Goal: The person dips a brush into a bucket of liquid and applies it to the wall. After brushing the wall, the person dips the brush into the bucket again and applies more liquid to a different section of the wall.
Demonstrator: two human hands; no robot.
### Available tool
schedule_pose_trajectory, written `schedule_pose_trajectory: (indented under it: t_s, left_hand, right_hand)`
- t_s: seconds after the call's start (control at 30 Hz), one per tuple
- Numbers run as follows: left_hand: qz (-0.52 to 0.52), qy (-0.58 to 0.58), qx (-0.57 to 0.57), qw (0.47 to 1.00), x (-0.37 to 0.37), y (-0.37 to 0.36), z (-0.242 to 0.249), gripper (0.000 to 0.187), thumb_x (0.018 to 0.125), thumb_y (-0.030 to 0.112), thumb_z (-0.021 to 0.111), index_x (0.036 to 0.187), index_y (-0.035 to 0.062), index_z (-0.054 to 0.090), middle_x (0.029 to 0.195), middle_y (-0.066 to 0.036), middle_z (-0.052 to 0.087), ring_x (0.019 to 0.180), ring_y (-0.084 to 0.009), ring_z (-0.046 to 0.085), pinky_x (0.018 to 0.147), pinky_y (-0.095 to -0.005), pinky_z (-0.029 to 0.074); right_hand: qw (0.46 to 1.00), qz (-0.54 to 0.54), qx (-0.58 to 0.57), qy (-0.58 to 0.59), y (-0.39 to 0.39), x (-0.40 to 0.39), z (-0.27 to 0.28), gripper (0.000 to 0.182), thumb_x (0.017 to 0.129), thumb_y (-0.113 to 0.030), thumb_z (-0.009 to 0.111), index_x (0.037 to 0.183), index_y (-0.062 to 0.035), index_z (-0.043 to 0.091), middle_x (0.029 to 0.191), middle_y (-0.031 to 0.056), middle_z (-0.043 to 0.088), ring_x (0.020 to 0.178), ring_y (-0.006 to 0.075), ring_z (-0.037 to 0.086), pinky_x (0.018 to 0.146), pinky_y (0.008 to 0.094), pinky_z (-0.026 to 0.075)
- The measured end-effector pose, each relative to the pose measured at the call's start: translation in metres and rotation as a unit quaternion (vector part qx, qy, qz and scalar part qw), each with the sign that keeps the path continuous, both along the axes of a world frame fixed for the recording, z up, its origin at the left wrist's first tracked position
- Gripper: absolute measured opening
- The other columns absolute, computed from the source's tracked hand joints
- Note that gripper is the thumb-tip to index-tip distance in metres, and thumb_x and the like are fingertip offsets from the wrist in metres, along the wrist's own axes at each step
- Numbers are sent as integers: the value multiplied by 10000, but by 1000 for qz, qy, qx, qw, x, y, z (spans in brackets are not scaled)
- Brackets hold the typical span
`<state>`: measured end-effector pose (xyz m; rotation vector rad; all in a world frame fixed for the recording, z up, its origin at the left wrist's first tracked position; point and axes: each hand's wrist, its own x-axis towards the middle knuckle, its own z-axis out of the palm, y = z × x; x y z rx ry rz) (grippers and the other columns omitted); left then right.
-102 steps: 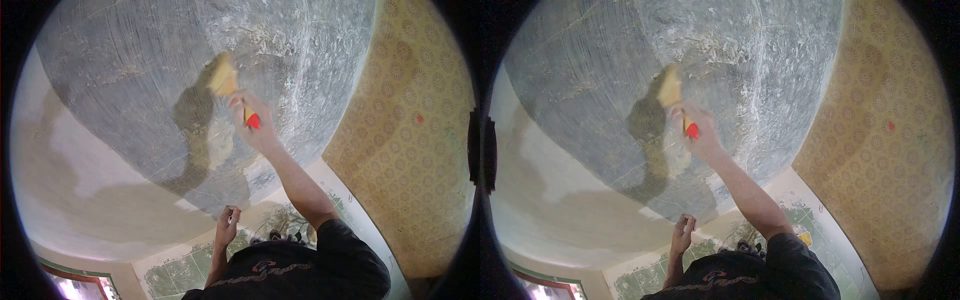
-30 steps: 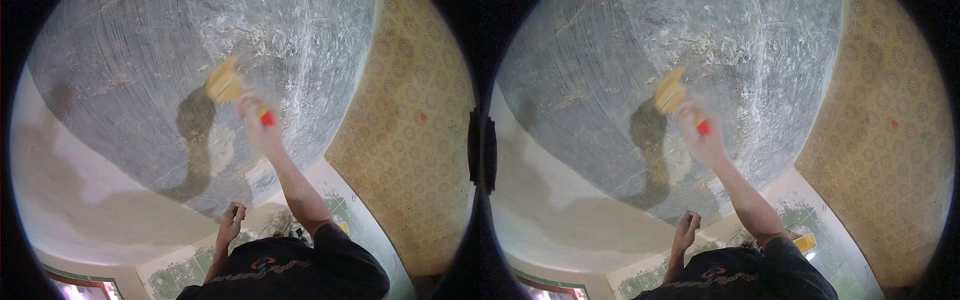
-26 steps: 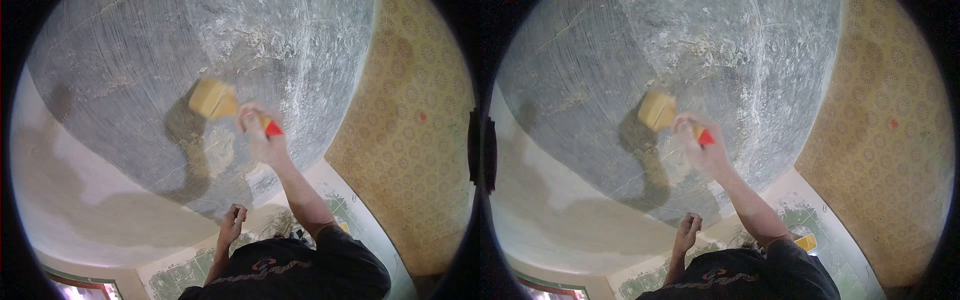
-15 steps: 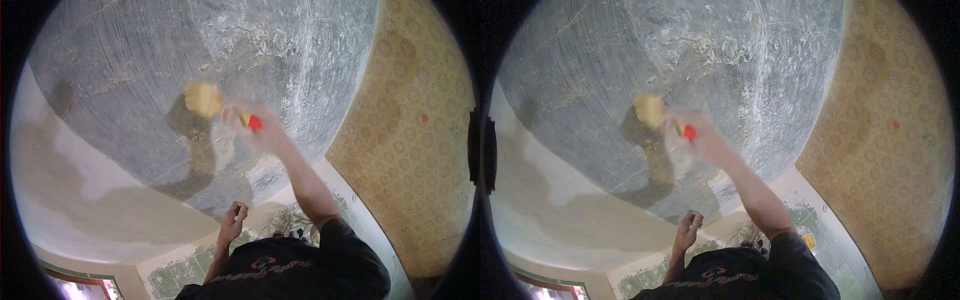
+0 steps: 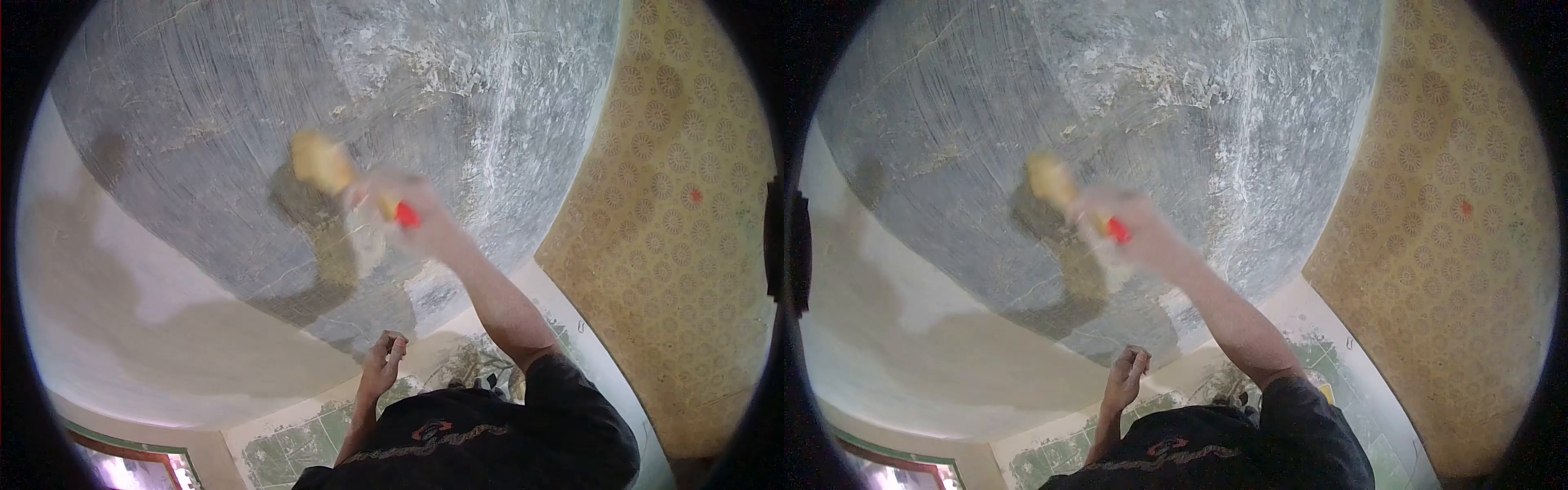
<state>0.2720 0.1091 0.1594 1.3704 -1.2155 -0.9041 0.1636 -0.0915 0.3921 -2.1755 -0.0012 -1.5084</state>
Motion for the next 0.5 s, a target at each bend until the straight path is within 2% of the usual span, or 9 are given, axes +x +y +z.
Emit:
schedule_pose_trajectory:
  t_s: [0.1, 0.13, 0.2, 0.23, 0.3, 0.33, 0.4, 0.43, 0.5]
  left_hand:
    - [5, 10, 4, 1000, 1, 5, -2, 276, 1049, 259, 523, 1003, -5, 590, 799, -46, 584, 745, -114, 552, 696, -284, 462]
    - [8, 12, 9, 1000, 5, 6, -6, 278, 1051, 259, 520, 1001, -6, 589, 789, -44, 580, 740, -112, 551, 695, -281, 461]
    - [12, 15, 14, 1000, 5, 11, -10, 280, 1052, 260, 517, 1000, -6, 588, 779, -41, 576, 735, -110, 549, 693, -277, 460]
    - [11, 25, 23, 999, 4, 11, -10, 267, 1058, 254, 505, 1008, 2, 578, 783, -26, 550, 745, -110, 520, 702, -274, 441]
    - [9, 33, 34, 999, 2, 12, -6, 253, 1064, 248, 494, 1016, 11, 568, 787, -11, 525, 755, -109, 491, 712, -271, 422]
    - [6, 28, 37, 999, 0, 11, -1, 258, 1064, 252, 493, 1017, 9, 565, 782, -10, 523, 749, -109, 489, 706, -273, 422]
    - [3, 25, 42, 999, -3, 8, -1, 262, 1065, 256, 492, 1018, 8, 563, 777, -9, 522, 743, -110, 486, 700, -274, 422]
    - [3, 20, 35, 999, -2, 8, -6, 266, 1058, 254, 504, 1011, 1, 571, 769, -19, 545, 733, -111, 521, 696, -275, 446]
    - [3, 15, 27, 1000, 0, 9, -9, 270, 1052, 252, 515, 1004, -6, 580, 761, -30, 569, 722, -112, 555, 693, -277, 471]
  right_hand:
    - [968, -203, -1, -149, -35, -25, 2, 74, 921, -57, 604, 985, -74, 636, 931, 101, 665, 875, 241, 648, 760, 354, 518]
    - [968, -201, -5, -151, -36, -31, 3, 74, 921, -57, 604, 985, -74, 636, 931, 101, 665, 875, 241, 648, 760, 354, 518]
    - [903, -367, 82, -207, -28, -39, 1, 96, 991, -117, 548, 997, -52, 619, 883, 80, 638, 784, 197, 603, 695, 323, 482]
    - [904, -366, 80, -207, -24, -36, -1, 96, 991, -117, 548, 997, -52, 619, 883, 80, 638, 784, 197, 603, 695, 323, 482]
    - [945, -145, 173, -238, -14, -20, -9, 165, 1031, -168, 509, 1001, -36, 604, 828, 30, 592, 746, 119, 537, 645, 288, 432]
    - [944, -147, 172, -239, -11, -9, -10, 165, 1031, -168, 509, 1001, -36, 604, 828, 30, 592, 746, 119, 537, 645, 288, 432]
    - [948, -12, 259, -186, -5, 6, -15, 216, 1042, -215, 501, 970, -37, 600, 768, -16, 550, 713, 59, 487, 609, 255, 391]
    - [947, -13, 261, -185, -3, 3, -26, 216, 1042, -215, 501, 970, -37, 600, 768, -16, 550, 713, 59, 487, 609, 255, 391]
    - [916, -106, 353, -161, 0, -7, -55, 247, 1036, -239, 510, 929, -40, 607, 711, -31, 530, 651, 58, 486, 579, 250, 389]
